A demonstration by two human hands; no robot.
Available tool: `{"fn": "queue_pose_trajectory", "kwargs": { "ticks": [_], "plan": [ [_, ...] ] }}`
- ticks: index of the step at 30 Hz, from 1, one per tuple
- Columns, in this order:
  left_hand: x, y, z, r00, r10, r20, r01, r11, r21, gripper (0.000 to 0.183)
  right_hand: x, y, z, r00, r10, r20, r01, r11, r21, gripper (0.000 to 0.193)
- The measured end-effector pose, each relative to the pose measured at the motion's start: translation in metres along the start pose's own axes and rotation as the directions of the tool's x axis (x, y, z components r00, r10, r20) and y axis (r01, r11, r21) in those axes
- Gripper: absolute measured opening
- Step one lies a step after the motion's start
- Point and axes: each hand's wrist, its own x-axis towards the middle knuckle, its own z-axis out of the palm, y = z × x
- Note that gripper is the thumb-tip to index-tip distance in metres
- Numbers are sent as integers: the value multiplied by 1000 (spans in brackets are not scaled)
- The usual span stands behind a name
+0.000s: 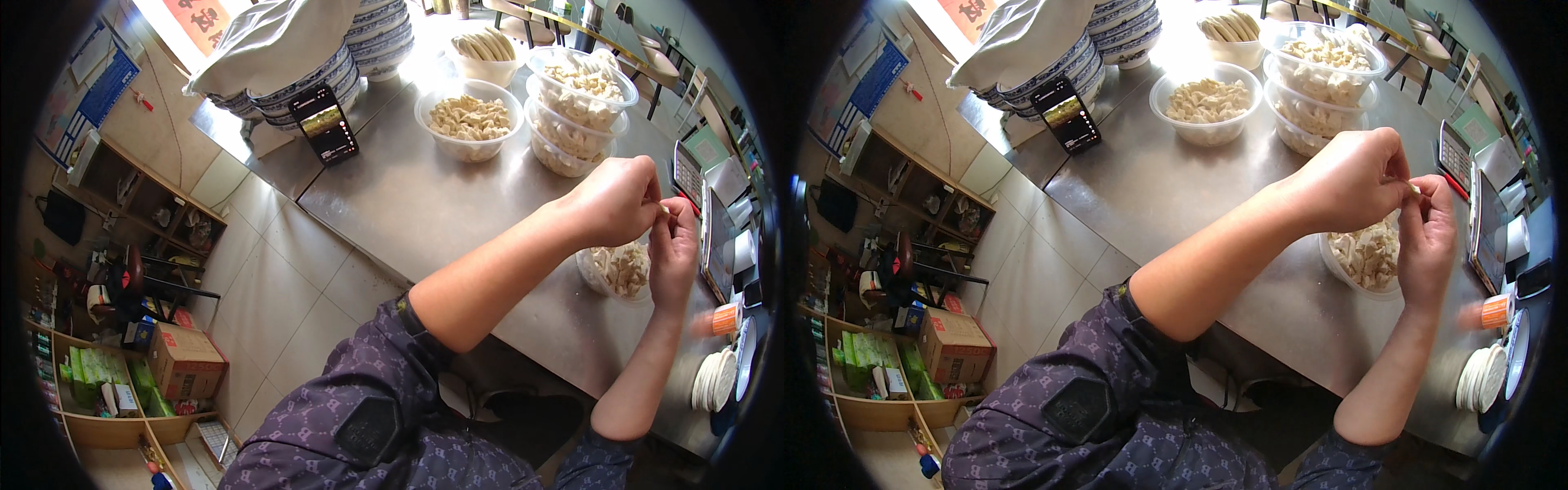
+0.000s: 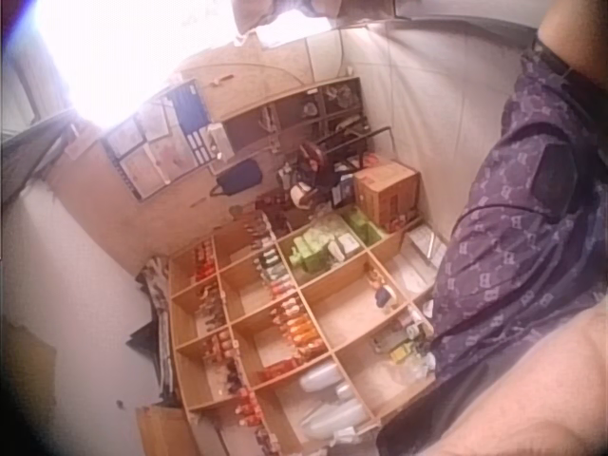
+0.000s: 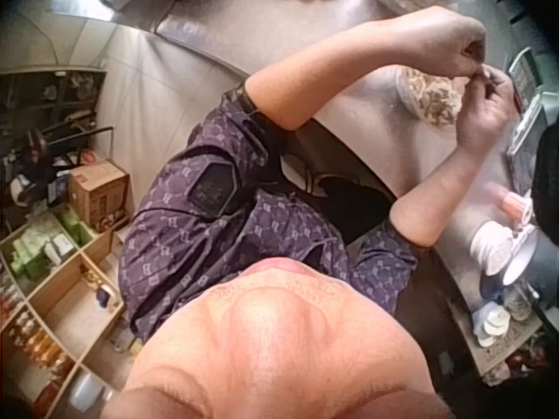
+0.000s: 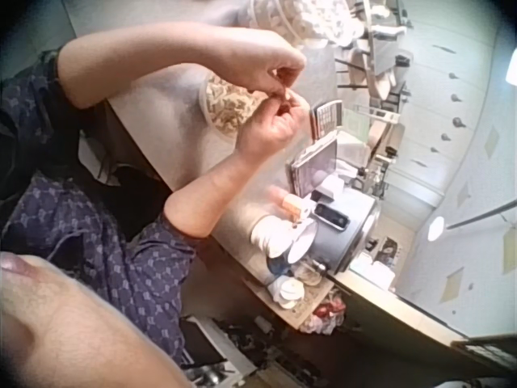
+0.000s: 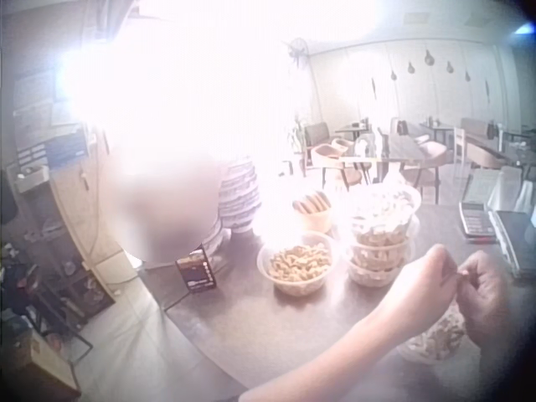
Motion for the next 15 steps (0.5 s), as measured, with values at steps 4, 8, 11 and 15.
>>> {"fn": "queue_pose_trajectory", "kwargs": {
  "ticks": [4, 8, 11, 15],
  "plan": [
    [-1, 4, -2, 999, -33, 43, 32, 999, 6, 20, -5, 2, 7, 981, -175, -79, 144, 944, -297, 7],
    [-2, 5, -1, 999, -3, 36, 1, 998, 68, 18, -4, 6, 4, 989, -122, -90, 85, 938, -336, 7],
    [-1, 3, 0, 1000, 8, 26, -10, 998, 59, 17, 0, 7, -3, 996, 19, -88, -38, 975, -218, 7],
    [1, -2, 1, 998, 62, -10, -61, 996, 66, 16, 4, 3, -9, 974, 225, -40, -215, 962, 167, 12]
  ]
}}
